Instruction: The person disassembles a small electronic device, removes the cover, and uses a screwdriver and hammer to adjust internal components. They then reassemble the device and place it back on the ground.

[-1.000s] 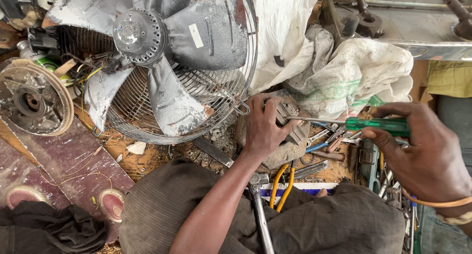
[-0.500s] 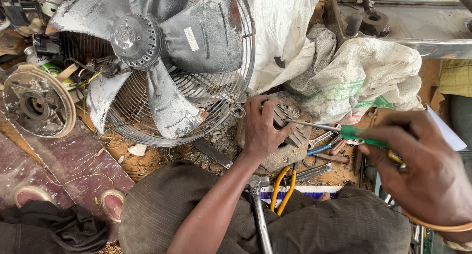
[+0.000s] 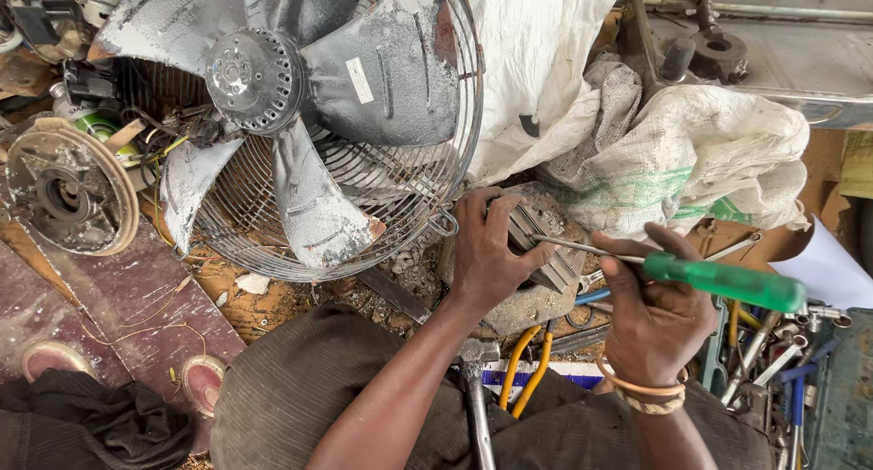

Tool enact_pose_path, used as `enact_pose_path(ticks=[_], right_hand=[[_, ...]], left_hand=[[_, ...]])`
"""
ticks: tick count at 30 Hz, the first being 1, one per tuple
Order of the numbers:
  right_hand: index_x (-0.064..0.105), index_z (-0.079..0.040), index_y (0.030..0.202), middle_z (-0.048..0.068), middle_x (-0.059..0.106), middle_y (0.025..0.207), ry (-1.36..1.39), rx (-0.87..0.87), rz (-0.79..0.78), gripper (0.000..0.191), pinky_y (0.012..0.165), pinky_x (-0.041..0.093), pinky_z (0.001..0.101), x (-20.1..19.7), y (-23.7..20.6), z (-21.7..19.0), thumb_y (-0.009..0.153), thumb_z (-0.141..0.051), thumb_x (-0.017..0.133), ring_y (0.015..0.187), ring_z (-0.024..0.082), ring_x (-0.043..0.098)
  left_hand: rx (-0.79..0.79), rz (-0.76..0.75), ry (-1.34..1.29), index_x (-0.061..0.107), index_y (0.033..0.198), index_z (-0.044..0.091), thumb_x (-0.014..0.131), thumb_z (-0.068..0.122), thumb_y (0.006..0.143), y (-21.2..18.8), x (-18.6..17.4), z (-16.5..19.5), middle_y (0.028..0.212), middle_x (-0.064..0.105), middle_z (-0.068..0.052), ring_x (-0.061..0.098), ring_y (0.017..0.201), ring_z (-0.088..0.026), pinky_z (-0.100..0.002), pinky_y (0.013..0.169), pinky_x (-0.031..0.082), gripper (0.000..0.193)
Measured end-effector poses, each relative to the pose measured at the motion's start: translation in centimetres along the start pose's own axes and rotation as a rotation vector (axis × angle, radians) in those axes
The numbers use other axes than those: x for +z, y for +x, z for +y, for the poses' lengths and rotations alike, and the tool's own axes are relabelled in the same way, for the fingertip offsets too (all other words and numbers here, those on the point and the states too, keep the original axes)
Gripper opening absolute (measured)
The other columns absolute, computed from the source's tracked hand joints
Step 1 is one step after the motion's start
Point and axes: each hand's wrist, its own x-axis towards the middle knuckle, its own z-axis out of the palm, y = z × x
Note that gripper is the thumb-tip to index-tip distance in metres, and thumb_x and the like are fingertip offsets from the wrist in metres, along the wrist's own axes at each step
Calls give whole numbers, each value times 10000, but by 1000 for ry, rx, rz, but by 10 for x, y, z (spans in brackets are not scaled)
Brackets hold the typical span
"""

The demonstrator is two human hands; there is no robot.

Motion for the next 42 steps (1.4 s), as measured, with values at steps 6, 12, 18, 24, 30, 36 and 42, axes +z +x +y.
enact_pose_path(ticks=[6, 12, 18, 24, 30, 36, 42], right_hand=[[625, 32, 1263, 250, 689, 1152, -213, -53, -3, 364, 885, 609, 317, 8, 1, -14, 951, 94, 803, 989, 249, 694], [472, 6, 1437, 194, 697, 1296, 184, -19, -97, 508, 1051, 617, 319, 7, 3, -8, 981, 66, 689, 1241, 253, 699], [487, 1, 1500, 189, 743, 1197, 152, -48, -76, 506, 950, 658, 322, 5, 8, -12, 1034, 96, 659, 1118, 268, 752], [647, -29, 1237, 99, 726, 851, 387, 9, -18, 301, 542, 487, 255, -5, 21, 5, 941, 2, 691, 560, 136, 604], [733, -29, 1097, 139, 668, 1135, -553, -159, -491, 285, 593, 575, 299, 10, 45, 35, 813, -31, 766, 741, 204, 682], [762, -69, 1114, 94, 682, 1140, -662, -345, -701, 390, 711, 622, 360, 17, 62, 27, 731, 4, 757, 900, 251, 737], [707, -49, 1111, 94, 679, 1118, -707, -487, -823, 331, 606, 616, 359, 13, 72, 26, 786, -72, 765, 769, 255, 733]], left_hand=[[26, 8, 24, 522, 1310, 134, 945, 398, 726, -2, 2, -2, 1283, 443, -134, 443, 1257, -313, -499, 1041, 440, 768], [25, 6, 22, 521, 1314, 124, 939, 425, 728, -2, 4, -4, 1274, 436, -137, 430, 1249, -317, -500, 1043, 438, 781], [58, 16, 31, 527, 1311, 110, 906, 469, 772, -2, 3, -7, 1260, 438, -126, 434, 1239, -298, -499, 1044, 430, 750], [100, 1, 51, 531, 1282, 90, 895, 545, 760, 2, 2, -7, 1233, 452, -131, 444, 1221, -286, -500, 1068, 418, 783], [65, -182, 51, 523, 1347, 129, 884, 547, 713, 11, -15, -5, 1301, 453, -137, 437, 1301, -314, -525, 1112, 410, 841], [10, -313, 16, 471, 1411, 126, 899, 469, 716, 20, -30, -1, 1365, 417, -157, 400, 1350, -379, -557, 1113, 389, 886], [6, -305, -31, 491, 1378, 146, 893, 422, 714, 20, -34, 2, 1364, 429, -144, 400, 1360, -379, -557, 1106, 388, 824]])
